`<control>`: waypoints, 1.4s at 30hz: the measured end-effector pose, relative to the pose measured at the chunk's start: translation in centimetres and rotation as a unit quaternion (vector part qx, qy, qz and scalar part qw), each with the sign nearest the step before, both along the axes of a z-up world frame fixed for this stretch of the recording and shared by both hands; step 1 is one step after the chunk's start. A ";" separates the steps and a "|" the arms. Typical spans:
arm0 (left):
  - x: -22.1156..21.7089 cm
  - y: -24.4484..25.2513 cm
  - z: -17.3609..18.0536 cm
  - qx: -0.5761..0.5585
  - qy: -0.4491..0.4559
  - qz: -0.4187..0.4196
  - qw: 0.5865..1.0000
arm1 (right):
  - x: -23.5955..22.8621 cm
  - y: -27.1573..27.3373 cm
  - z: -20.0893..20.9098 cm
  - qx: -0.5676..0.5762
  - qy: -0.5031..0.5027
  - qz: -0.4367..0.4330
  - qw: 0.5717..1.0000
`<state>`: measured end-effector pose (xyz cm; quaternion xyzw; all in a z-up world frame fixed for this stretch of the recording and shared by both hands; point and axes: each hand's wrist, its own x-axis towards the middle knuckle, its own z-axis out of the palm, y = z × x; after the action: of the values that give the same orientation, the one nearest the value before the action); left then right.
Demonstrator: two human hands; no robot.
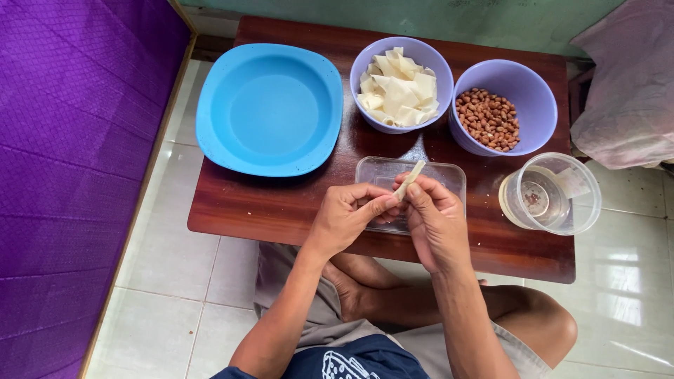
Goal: Assembling peanut snacks by placing peanuts inside a wrapper and folding it into a specific shape.
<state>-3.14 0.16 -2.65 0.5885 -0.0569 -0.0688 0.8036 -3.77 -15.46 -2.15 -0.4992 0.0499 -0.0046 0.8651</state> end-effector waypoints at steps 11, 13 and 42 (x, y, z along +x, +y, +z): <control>0.4 11.2 2.5 0.175 -0.070 0.201 0.961 | 4.4 4.6 5.5 -0.432 -0.235 0.065 0.868; 0.8 12.6 3.7 0.243 -0.099 0.248 0.933 | 6.4 6.0 5.5 -0.501 -0.336 0.092 0.792; 6.2 14.5 1.3 0.580 -0.112 0.094 0.801 | 14.9 11.7 2.2 -0.763 -0.368 0.236 0.477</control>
<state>3.06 14.63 -1.39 0.9508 -0.0404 0.0535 0.3024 11.10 -3.81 0.02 -0.9078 -0.4159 -0.0199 0.0510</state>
